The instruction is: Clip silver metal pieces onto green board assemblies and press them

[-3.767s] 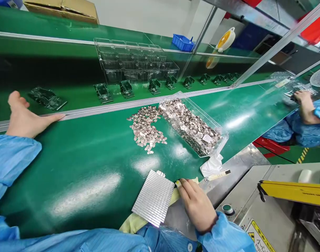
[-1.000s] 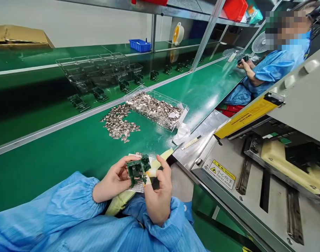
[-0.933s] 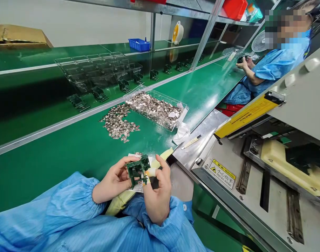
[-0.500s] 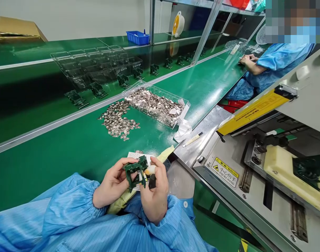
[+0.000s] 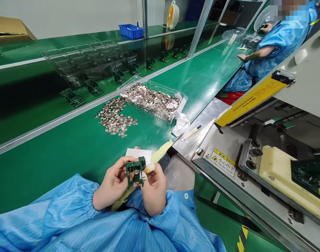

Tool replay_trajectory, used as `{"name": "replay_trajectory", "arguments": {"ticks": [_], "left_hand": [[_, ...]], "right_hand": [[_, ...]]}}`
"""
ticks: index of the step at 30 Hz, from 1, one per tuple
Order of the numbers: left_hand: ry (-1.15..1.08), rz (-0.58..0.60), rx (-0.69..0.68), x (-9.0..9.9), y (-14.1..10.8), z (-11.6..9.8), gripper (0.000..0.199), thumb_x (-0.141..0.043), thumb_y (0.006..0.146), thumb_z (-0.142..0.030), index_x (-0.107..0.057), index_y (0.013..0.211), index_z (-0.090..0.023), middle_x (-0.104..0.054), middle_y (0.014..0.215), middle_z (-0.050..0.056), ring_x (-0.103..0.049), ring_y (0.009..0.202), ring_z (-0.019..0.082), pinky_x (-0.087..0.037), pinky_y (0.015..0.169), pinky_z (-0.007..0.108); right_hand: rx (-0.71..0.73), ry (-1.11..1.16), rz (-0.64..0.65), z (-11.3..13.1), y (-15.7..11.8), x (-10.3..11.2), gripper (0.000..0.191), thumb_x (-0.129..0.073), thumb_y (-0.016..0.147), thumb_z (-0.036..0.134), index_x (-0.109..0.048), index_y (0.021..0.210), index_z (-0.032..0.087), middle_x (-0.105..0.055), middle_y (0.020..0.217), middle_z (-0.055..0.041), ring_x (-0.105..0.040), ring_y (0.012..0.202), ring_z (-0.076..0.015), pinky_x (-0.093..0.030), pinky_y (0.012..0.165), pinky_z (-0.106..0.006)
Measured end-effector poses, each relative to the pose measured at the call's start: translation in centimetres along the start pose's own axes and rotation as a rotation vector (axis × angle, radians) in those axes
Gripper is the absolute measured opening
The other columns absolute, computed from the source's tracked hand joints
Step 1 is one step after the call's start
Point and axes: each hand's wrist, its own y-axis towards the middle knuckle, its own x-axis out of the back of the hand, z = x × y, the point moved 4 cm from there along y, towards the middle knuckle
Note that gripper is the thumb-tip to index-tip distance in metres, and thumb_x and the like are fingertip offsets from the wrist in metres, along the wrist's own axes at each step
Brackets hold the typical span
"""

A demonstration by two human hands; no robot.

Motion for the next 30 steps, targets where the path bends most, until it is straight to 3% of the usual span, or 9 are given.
{"name": "replay_trajectory", "arguments": {"ticks": [7, 12, 14, 17, 19, 24, 30], "left_hand": [[0.028, 0.052, 0.025, -0.7, -0.6, -0.2, 0.033, -0.069, 0.075, -0.014, -0.057, 0.106, -0.018, -0.060, 0.073, -0.002, -0.055, 0.058, 0.009, -0.050, 0.055, 0.019], [-0.059, 0.053, -0.024, 0.1, 0.8, -0.5, 0.036, -0.071, 0.078, -0.023, -0.054, 0.110, -0.020, -0.065, 0.087, 0.000, -0.064, 0.068, 0.012, -0.056, 0.061, 0.022], [-0.056, 0.017, -0.078, 0.8, 2.2, -0.5, 0.037, -0.070, 0.081, -0.027, -0.052, 0.113, -0.020, -0.065, 0.088, 0.001, -0.065, 0.072, 0.013, -0.056, 0.062, 0.022], [0.007, -0.007, -0.160, 1.0, 4.7, -0.2, 0.039, -0.070, 0.080, -0.027, -0.052, 0.113, -0.018, -0.065, 0.088, 0.001, -0.064, 0.076, 0.012, -0.055, 0.069, 0.022], [0.030, 0.009, -0.186, 0.6, 6.0, 0.2, 0.040, -0.070, 0.079, -0.026, -0.052, 0.113, -0.017, -0.065, 0.090, 0.002, -0.064, 0.080, 0.013, -0.054, 0.073, 0.023], [0.124, 0.059, -0.187, -0.6, 6.8, 1.2, 0.038, -0.062, 0.086, -0.023, -0.051, 0.121, -0.016, -0.066, 0.097, 0.005, -0.064, 0.086, 0.014, -0.052, 0.077, 0.024], [0.295, 0.065, -0.185, -0.3, 6.4, 1.1, 0.036, -0.058, 0.087, -0.019, -0.054, 0.123, -0.018, -0.062, 0.084, 0.001, -0.057, 0.069, 0.012, -0.045, 0.064, 0.021]], "right_hand": [[0.046, 0.012, -0.019, -0.1, -1.3, 1.0, 0.018, -0.073, 0.074, 0.018, -0.056, 0.079, 0.021, -0.061, 0.072, 0.0029, -0.059, 0.067, -0.0117, -0.050, 0.062, -0.020], [0.076, -0.159, -0.083, -1.4, -0.5, 5.1, 0.017, -0.066, 0.085, 0.036, -0.062, 0.092, 0.021, -0.066, 0.085, -0.0027, -0.061, 0.075, -0.0155, -0.051, 0.070, -0.026], [0.028, -0.243, -0.003, -2.6, 0.0, 6.1, 0.026, -0.063, 0.086, 0.045, -0.065, 0.089, 0.020, -0.067, 0.081, -0.0043, -0.060, 0.071, -0.0163, -0.051, 0.066, -0.027], [-0.028, -0.284, 0.177, -3.9, 0.4, 5.7, 0.037, -0.064, 0.083, 0.053, -0.065, 0.071, 0.018, -0.065, 0.067, -0.0028, -0.057, 0.061, -0.0157, -0.048, 0.058, -0.026], [-0.025, -0.283, 0.229, -4.3, 0.3, 4.9, 0.038, -0.066, 0.082, 0.052, -0.063, 0.065, 0.018, -0.061, 0.061, -0.0003, -0.053, 0.057, -0.0136, -0.045, 0.055, -0.024], [0.025, -0.315, 0.252, -4.7, 0.0, 4.0, 0.035, -0.060, 0.087, 0.047, -0.060, 0.067, 0.018, -0.057, 0.058, 0.0012, -0.049, 0.054, -0.0125, -0.041, 0.052, -0.023], [0.114, -0.422, 0.280, -5.3, 0.1, 4.9, 0.036, -0.057, 0.087, 0.044, -0.056, 0.060, 0.020, -0.051, 0.056, 0.0017, -0.045, 0.055, -0.0136, -0.035, 0.054, -0.026]]}}
